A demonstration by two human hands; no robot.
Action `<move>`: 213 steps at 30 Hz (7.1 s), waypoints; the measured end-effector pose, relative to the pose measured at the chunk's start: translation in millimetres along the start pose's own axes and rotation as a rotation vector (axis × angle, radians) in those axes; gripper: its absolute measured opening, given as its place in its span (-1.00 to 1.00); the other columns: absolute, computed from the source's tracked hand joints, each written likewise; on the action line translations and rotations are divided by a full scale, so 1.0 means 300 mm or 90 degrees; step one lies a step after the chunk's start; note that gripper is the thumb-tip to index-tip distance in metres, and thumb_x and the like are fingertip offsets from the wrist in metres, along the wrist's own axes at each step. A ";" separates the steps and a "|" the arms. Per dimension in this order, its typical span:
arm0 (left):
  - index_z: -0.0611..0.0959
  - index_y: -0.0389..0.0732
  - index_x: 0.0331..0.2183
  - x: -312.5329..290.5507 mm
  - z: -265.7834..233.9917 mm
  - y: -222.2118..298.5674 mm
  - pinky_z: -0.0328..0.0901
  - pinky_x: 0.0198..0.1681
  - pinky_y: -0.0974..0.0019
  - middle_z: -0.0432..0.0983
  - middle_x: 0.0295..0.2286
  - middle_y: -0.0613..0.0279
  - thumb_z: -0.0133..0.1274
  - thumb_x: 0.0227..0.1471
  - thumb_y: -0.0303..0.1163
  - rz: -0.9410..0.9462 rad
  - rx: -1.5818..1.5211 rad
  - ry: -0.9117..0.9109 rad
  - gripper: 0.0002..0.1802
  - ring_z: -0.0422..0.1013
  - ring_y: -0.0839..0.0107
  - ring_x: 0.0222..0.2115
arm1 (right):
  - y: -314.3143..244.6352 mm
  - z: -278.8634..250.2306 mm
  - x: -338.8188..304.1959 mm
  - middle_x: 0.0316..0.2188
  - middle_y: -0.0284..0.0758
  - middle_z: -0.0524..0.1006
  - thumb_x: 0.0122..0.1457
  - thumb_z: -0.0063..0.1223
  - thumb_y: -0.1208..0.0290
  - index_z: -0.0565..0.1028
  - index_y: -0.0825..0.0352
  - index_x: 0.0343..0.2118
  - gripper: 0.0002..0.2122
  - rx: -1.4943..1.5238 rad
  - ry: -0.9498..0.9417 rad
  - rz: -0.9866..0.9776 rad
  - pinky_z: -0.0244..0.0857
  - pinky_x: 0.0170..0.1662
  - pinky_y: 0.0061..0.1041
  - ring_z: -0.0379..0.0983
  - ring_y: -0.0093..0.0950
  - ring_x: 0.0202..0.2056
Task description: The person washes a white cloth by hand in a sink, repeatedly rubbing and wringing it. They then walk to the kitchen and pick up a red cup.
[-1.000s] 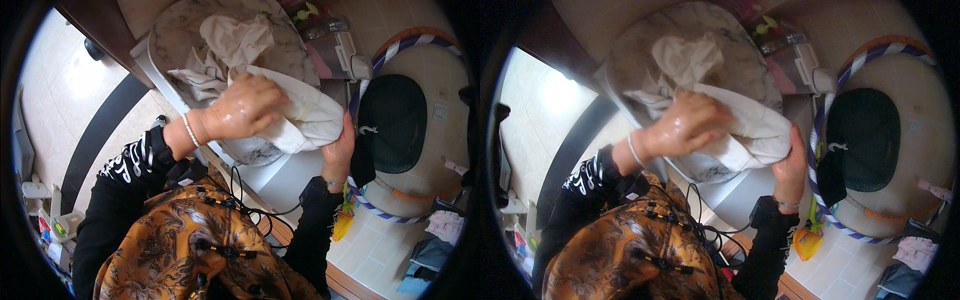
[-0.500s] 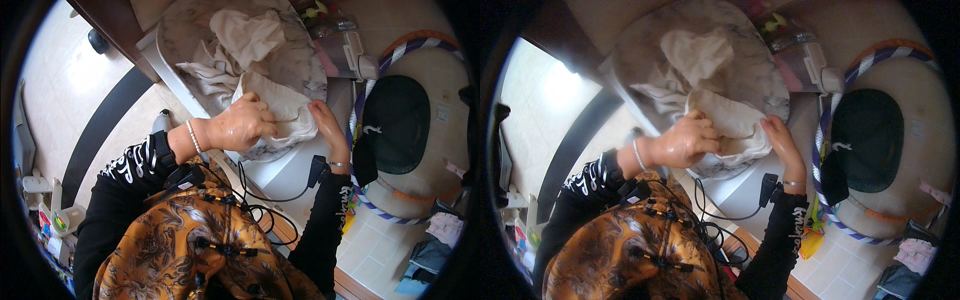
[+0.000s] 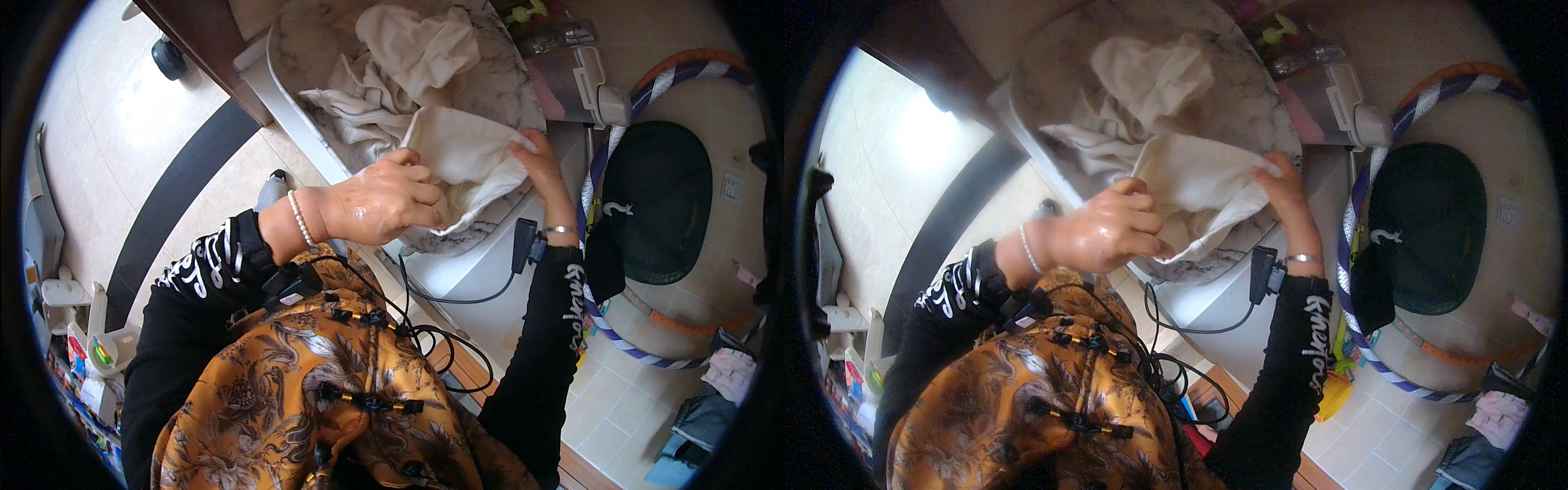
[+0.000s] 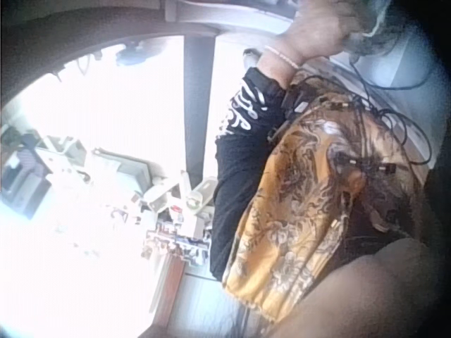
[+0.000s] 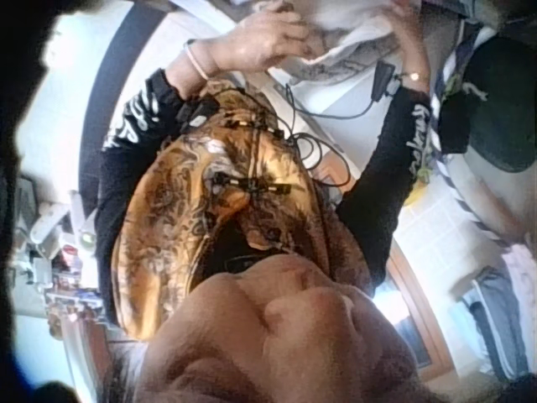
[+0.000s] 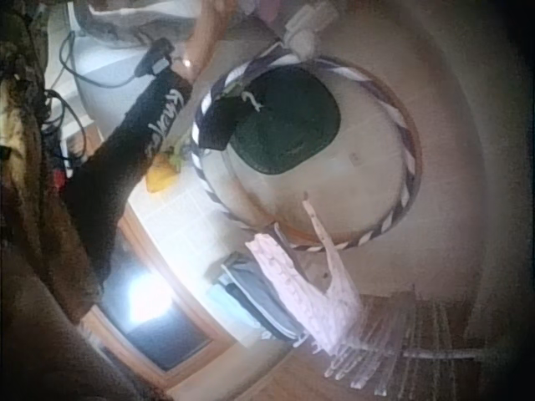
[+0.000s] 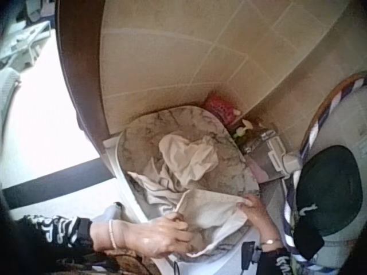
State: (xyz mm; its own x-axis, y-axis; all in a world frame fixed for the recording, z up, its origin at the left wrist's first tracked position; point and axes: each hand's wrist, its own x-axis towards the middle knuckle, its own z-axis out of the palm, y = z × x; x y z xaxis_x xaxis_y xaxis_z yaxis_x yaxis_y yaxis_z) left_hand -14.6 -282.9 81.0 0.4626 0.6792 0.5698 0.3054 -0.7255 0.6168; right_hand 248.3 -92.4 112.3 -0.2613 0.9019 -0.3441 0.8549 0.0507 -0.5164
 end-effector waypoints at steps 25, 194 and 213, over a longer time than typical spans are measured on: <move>0.56 -0.02 -0.35 -0.021 0.057 0.006 0.06 0.07 -0.08 0.41 -0.41 0.37 0.04 -0.31 -0.58 -0.115 0.069 0.030 -0.65 0.39 0.33 -0.30 | -0.094 -0.141 -0.165 -0.27 -0.27 0.51 0.07 0.11 0.05 0.45 0.34 -0.07 -0.52 0.051 0.056 0.189 0.24 -0.34 -0.65 0.43 -0.53 -0.31; 0.56 -0.19 -0.22 0.139 -0.274 -0.047 0.25 -0.04 0.38 0.42 -0.17 0.21 -0.03 -0.09 -0.61 -0.334 -0.477 0.099 -0.69 0.35 0.37 -0.13 | -0.060 0.076 -0.285 0.23 -0.25 0.09 0.11 -0.21 0.56 0.08 0.13 0.23 -0.43 1.009 -0.052 -0.252 -0.02 0.23 -0.21 0.02 -0.28 0.23; 0.36 -0.19 -0.37 0.187 -0.351 0.012 0.35 -0.40 0.14 0.34 -0.34 0.11 0.26 -0.29 -0.34 0.065 0.192 -0.091 -0.56 0.39 0.08 -0.35 | 0.076 -0.130 -0.326 -0.40 -0.26 0.53 0.19 -0.11 0.34 0.48 0.38 -0.19 -0.75 0.198 0.333 -0.066 0.30 -0.29 -0.54 0.44 -0.50 -0.39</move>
State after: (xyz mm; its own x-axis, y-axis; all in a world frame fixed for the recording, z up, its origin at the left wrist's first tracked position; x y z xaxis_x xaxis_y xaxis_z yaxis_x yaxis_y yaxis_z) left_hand -75.2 -235.6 172.3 0.6085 0.5944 0.5257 0.4736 -0.8036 0.3605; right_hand 310.8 -162.9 164.8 -0.0140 0.9939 0.1097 0.6453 0.0928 -0.7583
